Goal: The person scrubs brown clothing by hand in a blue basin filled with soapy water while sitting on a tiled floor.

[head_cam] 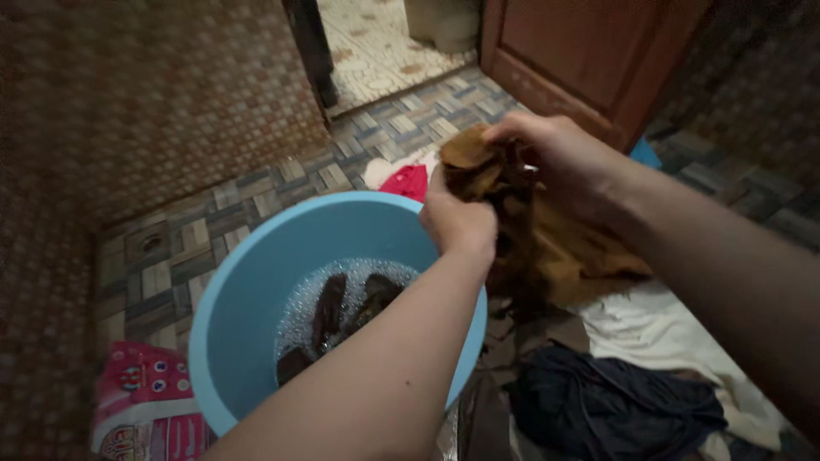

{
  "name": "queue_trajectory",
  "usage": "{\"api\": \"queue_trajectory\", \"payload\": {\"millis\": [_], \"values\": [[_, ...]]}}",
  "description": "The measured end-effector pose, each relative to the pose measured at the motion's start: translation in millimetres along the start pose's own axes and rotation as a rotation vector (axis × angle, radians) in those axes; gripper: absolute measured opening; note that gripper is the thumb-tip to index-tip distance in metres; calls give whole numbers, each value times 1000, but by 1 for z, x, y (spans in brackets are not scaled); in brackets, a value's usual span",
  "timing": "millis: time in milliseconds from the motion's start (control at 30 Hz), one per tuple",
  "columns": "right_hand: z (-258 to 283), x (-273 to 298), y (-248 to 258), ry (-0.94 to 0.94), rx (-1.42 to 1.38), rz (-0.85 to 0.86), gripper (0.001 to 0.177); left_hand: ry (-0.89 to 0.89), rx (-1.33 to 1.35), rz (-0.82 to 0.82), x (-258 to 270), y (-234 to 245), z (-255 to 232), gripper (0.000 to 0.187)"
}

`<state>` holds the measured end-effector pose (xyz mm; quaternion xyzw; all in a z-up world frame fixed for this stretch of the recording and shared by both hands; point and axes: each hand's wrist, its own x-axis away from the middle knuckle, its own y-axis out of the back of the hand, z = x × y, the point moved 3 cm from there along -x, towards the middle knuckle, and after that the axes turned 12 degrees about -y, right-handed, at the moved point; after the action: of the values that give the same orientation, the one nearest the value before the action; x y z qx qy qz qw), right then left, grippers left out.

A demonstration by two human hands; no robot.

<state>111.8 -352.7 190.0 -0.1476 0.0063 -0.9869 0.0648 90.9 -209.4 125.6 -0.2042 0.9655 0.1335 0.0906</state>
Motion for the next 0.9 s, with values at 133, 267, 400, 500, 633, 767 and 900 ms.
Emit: {"api": "queue_trajectory", "payload": {"millis": [133, 267, 400, 500, 633, 767, 900], "values": [[-42, -25, 82, -106, 293, -327, 41, 412, 494, -283, -31, 41, 27, 38], [-144, -60, 158, -300, 899, -272, 121, 537, 929, -391, -47, 96, 41, 39], [-195, -62, 161, -332, 1231, -361, 148, 398, 1477, 299, -65, 142, 31, 54], [-205, -57, 129, -380, 1272, -283, 130, 168, 1539, 726, -75, 190, 23, 47], [-200, -57, 109, -480, 1095, -247, 108, 286, 1062, 581, -95, 187, 51, 45], [-153, -54, 86, -329, 887, -485, 87, 662, 546, 419, -67, 213, 101, 37], [-94, -36, 32, 35, 654, -682, 68, 790, 483, 455, -39, 202, 90, 47]]}}
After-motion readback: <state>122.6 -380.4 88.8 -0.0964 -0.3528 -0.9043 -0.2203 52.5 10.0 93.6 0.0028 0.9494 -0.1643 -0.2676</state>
